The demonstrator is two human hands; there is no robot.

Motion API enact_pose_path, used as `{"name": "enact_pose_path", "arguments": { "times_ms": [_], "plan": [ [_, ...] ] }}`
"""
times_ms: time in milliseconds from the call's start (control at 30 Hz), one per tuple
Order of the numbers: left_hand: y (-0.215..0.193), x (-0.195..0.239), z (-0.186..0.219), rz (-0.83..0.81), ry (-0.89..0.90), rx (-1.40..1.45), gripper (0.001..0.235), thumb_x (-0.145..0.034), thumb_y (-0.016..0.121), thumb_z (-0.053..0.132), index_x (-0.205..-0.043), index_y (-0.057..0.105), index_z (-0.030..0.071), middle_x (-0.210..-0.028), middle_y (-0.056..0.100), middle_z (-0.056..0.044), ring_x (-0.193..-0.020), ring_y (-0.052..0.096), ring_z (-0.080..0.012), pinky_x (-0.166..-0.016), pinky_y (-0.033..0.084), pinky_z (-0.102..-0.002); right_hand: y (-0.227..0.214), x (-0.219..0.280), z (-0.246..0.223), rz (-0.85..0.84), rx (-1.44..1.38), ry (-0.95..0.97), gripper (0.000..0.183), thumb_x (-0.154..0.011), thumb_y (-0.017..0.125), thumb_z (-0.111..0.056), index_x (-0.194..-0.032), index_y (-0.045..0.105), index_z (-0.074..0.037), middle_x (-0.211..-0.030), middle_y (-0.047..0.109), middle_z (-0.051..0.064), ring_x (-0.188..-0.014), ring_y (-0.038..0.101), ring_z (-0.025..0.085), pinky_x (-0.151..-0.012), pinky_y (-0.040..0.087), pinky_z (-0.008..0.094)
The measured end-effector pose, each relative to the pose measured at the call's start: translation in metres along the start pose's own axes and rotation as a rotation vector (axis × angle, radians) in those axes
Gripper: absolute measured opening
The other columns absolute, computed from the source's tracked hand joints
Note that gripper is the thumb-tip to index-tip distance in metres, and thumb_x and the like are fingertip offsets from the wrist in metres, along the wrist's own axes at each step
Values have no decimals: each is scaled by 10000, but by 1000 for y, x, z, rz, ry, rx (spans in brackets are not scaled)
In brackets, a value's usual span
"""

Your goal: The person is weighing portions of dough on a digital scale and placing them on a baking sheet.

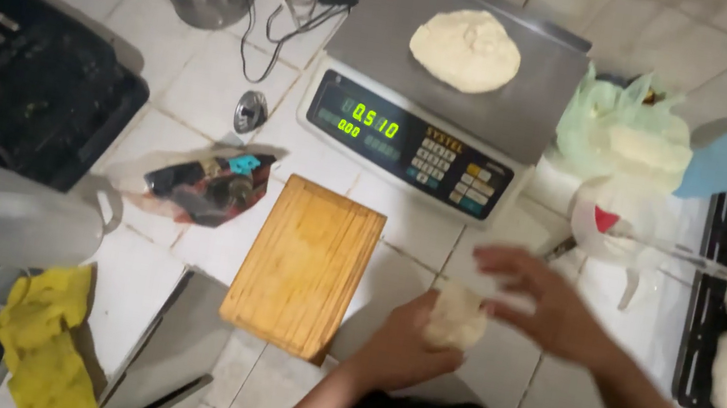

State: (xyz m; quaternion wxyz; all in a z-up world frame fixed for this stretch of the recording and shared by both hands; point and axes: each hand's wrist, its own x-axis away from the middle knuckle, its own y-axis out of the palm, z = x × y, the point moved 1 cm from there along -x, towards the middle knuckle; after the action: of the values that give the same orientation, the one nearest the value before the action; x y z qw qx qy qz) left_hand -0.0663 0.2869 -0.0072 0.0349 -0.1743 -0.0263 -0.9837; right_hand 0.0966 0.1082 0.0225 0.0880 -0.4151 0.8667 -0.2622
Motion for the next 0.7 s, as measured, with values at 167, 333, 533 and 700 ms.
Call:
{"name": "enact_pose_path", "arguments": {
  "times_ms": [167,333,533,700],
  "plan": [
    [31,-2,9,-29,316,-129,440,-915,731,221,-1275,589,11,-1107,698,-175,-1030,698,-328,-896,547,-392,29,61,-10,71,-472,272,480,-828,726,-20,-1297,642,-77,-1268,674,98,-1124,680,177,-946,579,360],
    [44,0,12,3,275,-230,562,-809,819,261,-1257,586,14,-1105,729,-184,-1040,730,-329,-902,578,-405,17,84,-33,217,-132,143,338,-786,792,-8,-1115,718,-35,-1087,745,72,-977,721,161,-878,597,318],
    [45,3,28,142,749,-610,974,-591,924,362,-1403,489,45,-1253,674,-222,-1133,643,-404,-924,517,-464,0,94,-39,219,19,-67,239,-744,810,20,-966,768,-56,-1026,789,41,-826,738,147,-709,601,282],
    [68,-48,-71,-236,462,-366,711,-769,909,318,-1356,611,52,-1245,713,-146,-1158,700,-328,-995,551,-425,-35,74,0,275,-8,-53,220,-787,763,54,-986,754,-38,-1033,760,72,-891,740,165,-742,627,281]
  ]
}}
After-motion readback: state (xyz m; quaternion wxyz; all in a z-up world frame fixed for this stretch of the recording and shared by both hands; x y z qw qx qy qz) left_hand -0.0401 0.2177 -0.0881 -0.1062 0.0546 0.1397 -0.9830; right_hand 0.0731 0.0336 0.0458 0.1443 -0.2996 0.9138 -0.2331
